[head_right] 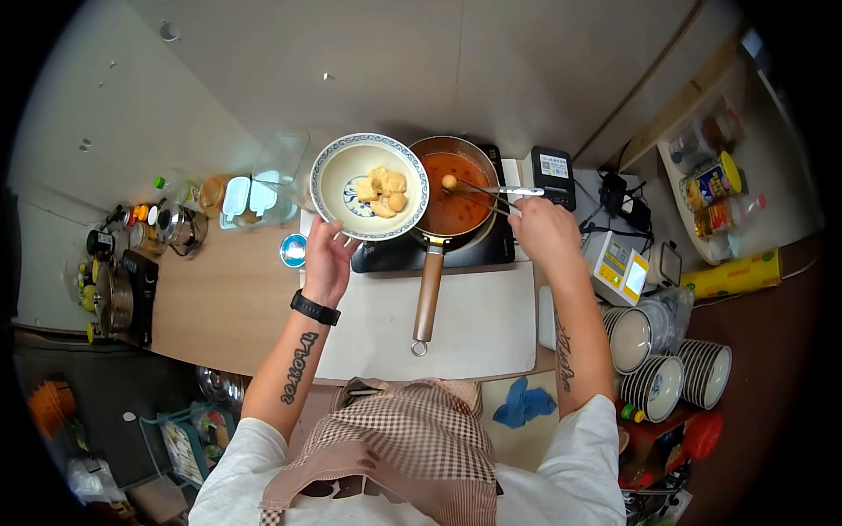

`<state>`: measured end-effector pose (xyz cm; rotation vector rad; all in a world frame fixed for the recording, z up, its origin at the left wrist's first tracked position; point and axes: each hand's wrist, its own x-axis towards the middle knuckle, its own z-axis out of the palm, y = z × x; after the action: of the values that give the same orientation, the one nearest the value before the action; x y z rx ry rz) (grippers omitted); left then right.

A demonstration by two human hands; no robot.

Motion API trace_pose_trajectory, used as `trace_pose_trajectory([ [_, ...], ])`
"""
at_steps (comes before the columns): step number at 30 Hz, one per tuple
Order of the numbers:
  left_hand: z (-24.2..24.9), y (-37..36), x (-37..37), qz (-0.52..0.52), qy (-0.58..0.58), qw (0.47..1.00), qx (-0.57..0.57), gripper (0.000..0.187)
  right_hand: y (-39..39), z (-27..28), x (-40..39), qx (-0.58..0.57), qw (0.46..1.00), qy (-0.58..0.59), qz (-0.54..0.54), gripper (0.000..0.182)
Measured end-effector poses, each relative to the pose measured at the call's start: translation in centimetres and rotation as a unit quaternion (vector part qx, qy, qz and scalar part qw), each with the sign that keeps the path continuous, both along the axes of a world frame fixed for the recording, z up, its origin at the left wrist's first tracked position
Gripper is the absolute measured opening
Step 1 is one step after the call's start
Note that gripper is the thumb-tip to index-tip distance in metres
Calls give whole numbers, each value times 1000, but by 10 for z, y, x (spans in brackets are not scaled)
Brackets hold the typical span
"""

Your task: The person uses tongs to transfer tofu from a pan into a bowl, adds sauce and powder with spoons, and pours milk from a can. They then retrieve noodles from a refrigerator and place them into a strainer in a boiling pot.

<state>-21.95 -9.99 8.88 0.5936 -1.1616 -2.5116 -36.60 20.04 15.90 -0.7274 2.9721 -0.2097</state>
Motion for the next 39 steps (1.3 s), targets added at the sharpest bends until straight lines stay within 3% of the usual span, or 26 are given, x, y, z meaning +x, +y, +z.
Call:
trace_pose_trajectory([
  [3, -1, -2, 0, 7, -6, 1000, -1, 50, -1, 30, 13, -58, 998, -10, -15, 28],
  [4, 4, 0, 0, 10, -8, 1000, -3, 51, -5, 45, 17, -75, 994, -76, -38, 29],
  [8, 5, 3, -3, 1, -4, 1000, -6, 51, -30, 53, 36, -35, 995, -34, 87, 26],
  [15, 6, 2, -1, 14, -8, 1000, -7, 49, 2, 55, 28, -84, 996, -1, 2, 21],
  [19, 5, 1, 1, 10, -3, 1000, -9, 52, 11, 16, 9, 31, 998, -47, -25, 23],
  [20, 6, 2, 1, 11, -6, 1000, -6, 53, 13, 5, 6, 42, 998, -46, -12, 31],
  [23, 8, 3, 3, 23, -14, 1000, -3, 54, 8, 31, 21, -42, 999, -14, -28, 31],
  [27, 5, 6, 4, -3, -7, 1000, -9, 56, -22, 60, 33, -97, 992, -75, 25, 35],
  [31, 11, 17, 4, -4, 10, 1000, 0, 55, -55, 27, 25, -65, 986, -148, 32, 34],
  [39, 11, 16, 5, -1, 8, 1000, -2, 54, -56, 18, 28, -126, 983, -128, 36, 22],
])
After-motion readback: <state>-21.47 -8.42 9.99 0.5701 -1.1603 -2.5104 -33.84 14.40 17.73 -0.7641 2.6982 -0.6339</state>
